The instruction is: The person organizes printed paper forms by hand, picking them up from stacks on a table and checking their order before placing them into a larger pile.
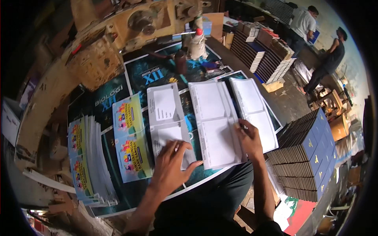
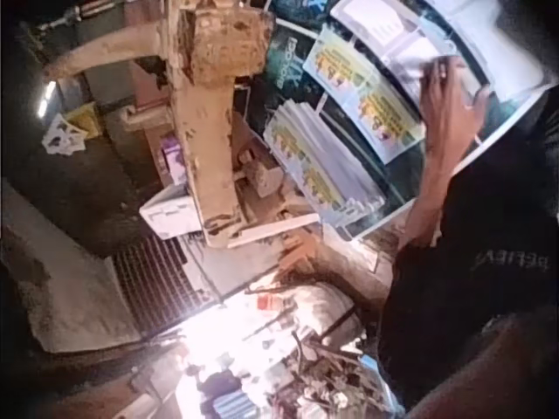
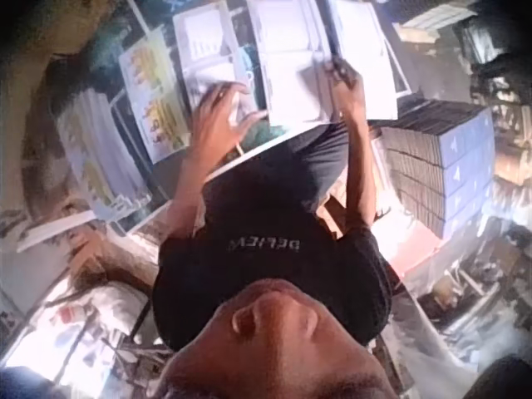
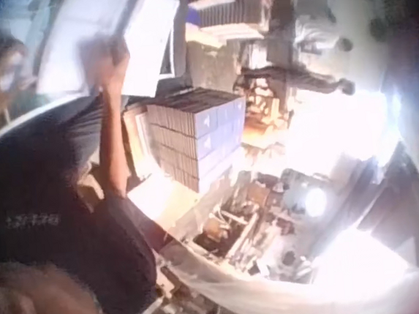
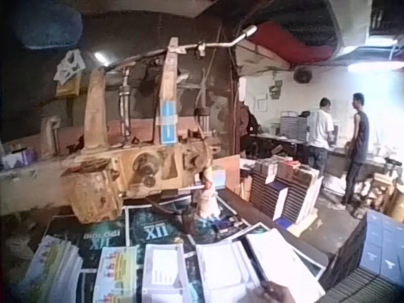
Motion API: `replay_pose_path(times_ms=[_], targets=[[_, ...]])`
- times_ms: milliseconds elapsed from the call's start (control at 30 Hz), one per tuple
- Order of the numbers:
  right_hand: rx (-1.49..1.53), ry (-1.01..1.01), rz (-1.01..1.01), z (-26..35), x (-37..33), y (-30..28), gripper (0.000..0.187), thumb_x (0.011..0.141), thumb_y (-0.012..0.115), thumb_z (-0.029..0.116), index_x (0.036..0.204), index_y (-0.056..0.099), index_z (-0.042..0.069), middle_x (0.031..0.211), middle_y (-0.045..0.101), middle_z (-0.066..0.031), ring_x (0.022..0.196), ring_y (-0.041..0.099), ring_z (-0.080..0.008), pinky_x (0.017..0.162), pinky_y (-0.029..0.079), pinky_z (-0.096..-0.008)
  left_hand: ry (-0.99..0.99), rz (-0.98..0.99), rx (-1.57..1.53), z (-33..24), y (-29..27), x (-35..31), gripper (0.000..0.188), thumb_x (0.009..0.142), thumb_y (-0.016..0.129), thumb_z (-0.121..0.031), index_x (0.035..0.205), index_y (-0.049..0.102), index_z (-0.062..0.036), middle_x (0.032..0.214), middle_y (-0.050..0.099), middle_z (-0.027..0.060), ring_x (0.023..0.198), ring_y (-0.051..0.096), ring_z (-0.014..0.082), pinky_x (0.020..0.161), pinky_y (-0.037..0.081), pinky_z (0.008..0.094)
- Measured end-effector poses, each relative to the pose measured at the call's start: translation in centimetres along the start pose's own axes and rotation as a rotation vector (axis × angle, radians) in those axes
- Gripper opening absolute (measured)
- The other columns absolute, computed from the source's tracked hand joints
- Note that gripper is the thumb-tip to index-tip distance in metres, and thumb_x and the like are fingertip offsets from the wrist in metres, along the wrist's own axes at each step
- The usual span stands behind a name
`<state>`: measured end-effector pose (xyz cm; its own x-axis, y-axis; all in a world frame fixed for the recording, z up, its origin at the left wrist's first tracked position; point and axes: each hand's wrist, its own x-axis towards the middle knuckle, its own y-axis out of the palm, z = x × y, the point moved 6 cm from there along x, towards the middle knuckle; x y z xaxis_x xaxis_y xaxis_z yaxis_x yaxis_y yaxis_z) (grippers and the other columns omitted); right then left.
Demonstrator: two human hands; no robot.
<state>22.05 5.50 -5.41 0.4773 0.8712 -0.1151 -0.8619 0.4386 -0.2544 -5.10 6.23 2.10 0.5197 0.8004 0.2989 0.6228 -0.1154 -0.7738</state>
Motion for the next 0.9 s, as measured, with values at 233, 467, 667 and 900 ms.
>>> replay_pose_path(times_ms=[233, 467, 667, 900], targets=[[-0.119, -0.203, 0.066, 2.3, -1.5, 1.0, 0.062, 0.087, 0.079, 0.01, 0.138, 0.048, -0.007, 0.099, 0.07, -0.0216, 0.086, 0.07, -0.0227, 0.075, 0.056, -0.0306, -0.089, 0.109, -0.258, 5.1, -0.9, -2.0, 0.032, 0.076, 0.086, -0.019, 0.093, 0.063, -0.003, 0.103, 0.065, 0.0103, 0.096, 0.064, 0.0334, 0.09, 0.051, 0.0386], [0.231, -0.17, 0.078, 3.5, -0.6, 1.3, 0.054, 0.093, 0.071, 0.007, 0.141, 0.048, -0.001, 0.094, 0.071, -0.0142, 0.085, 0.066, -0.014, 0.075, 0.054, -0.0286, -0.354, -0.211, -0.608, 8.1, -2.4, -4.7, 0.025, 0.081, 0.085, -0.01, 0.071, 0.065, 0.0011, 0.066, 0.066, 0.0055, 0.064, 0.063, 0.0065, 0.056, 0.049, 0.0218], [0.067, -0.212, 0.235, 4.8, -2.8, 8.8, 0.059, 0.096, 0.064, 0.003, 0.149, 0.039, 0.005, 0.094, 0.065, -0.0083, 0.075, 0.056, -0.0096, 0.066, 0.046, -0.0245, -0.357, -0.213, -0.898, 9.7, -1.8, -5.9, 0.018, 0.082, 0.083, -0.003, 0.084, 0.065, 0.0007, 0.085, 0.072, 0.0063, 0.079, 0.067, 0.0067, 0.069, 0.055, 0.0207], [0.281, -0.046, 0.399, 3.0, -3.8, 13.2, 0.054, 0.1, 0.048, 0.006, 0.152, 0.035, 0.0, 0.132, 0.059, -0.0196, 0.119, 0.057, -0.022, 0.103, 0.043, -0.0322, -0.239, 0.014, -0.249, 6.8, -6.4, -5.7, 0.052, 0.076, 0.088, -0.022, 0.12, 0.067, -0.0011, 0.126, 0.066, 0.017, 0.12, 0.063, 0.0304, 0.101, 0.051, 0.0417]])
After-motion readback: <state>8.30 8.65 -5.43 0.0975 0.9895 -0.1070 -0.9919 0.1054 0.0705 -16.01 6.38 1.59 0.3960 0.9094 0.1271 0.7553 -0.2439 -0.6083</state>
